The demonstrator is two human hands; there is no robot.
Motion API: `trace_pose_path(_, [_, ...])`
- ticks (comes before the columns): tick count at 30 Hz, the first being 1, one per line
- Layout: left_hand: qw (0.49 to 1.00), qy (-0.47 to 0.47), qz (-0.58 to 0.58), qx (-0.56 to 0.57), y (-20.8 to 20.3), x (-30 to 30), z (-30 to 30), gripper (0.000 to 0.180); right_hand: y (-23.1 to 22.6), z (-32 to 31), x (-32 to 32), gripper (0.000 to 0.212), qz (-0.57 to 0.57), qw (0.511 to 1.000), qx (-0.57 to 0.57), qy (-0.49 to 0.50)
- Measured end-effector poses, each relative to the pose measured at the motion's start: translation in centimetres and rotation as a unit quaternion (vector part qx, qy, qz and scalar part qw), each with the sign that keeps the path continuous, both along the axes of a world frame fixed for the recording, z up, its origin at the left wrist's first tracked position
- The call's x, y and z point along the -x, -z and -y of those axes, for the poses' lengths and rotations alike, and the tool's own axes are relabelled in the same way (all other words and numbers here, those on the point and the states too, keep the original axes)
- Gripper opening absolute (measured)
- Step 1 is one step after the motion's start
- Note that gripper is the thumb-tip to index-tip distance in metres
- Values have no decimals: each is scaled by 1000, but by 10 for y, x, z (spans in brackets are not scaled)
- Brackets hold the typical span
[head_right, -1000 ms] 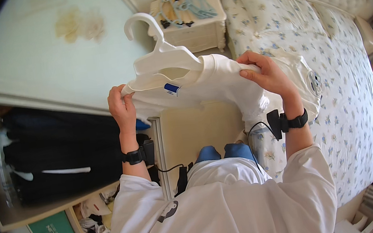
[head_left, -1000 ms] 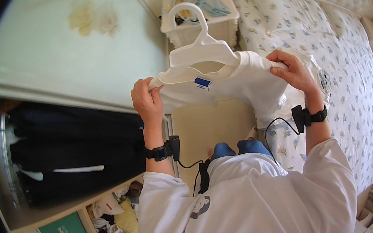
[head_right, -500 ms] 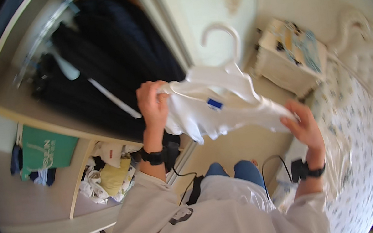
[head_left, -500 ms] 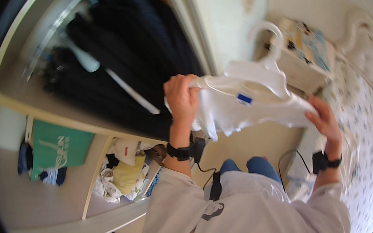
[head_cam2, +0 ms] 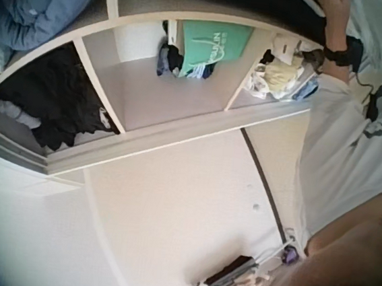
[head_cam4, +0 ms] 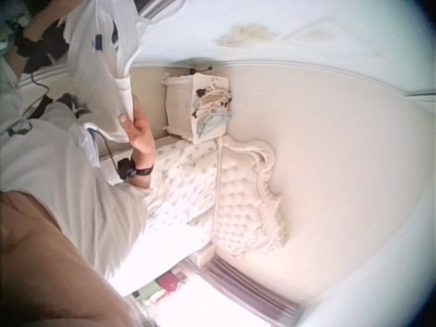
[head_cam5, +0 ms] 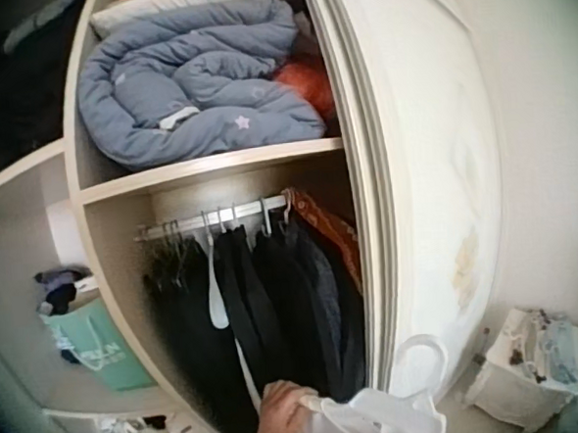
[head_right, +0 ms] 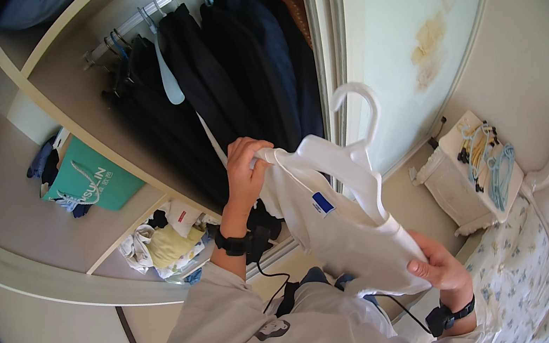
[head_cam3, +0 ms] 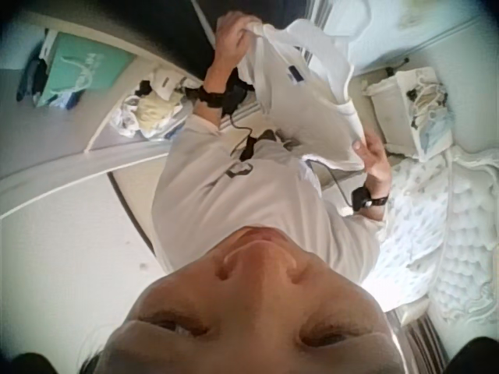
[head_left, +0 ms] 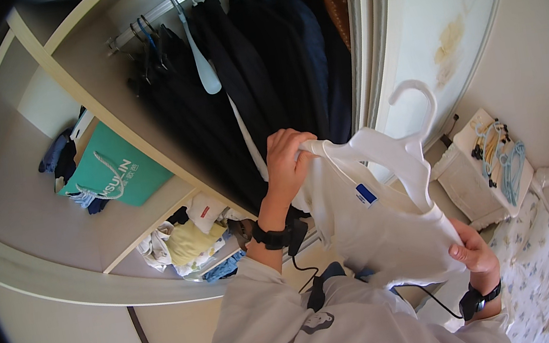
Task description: The person takes several shirts and a pair of pants from a closet, removes the existing hangers by hand, and places the garments onto different hangers from a nearby nightstand.
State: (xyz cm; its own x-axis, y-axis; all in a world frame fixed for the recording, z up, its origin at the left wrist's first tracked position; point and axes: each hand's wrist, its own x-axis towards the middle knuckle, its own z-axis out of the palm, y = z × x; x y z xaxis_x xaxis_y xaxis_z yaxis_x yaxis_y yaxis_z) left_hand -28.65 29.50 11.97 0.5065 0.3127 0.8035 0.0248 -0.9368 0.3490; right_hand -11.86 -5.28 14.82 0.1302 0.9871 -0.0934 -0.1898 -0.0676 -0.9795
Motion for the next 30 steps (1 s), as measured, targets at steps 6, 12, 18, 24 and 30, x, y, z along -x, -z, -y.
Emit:
trace_pose_path(6, [994, -62, 93, 18, -39, -12, -9, 37, -16, -19, -6, 46, 7, 999, 2, 45])
trace_pose_path(12, [956, -178, 211, 98, -71, -23, -76, 56, -37, -27, -5, 40, 81, 996, -12, 22])
trace_pose_path(18, [948, -209, 171, 170, -91, -65, -124, 75, -35, -49, 1, 42, 79, 994, -10, 70])
trace_pose_path(24, [962, -209, 163, 71, -88, -101, -162, 52, -38, -88, -10, 40, 80, 991, -26, 106])
trace_pose_path(30, [980, -144, 117, 72, -94, -150, -164, 54, -41, -140, -15, 38, 104, 986, -59, 120])
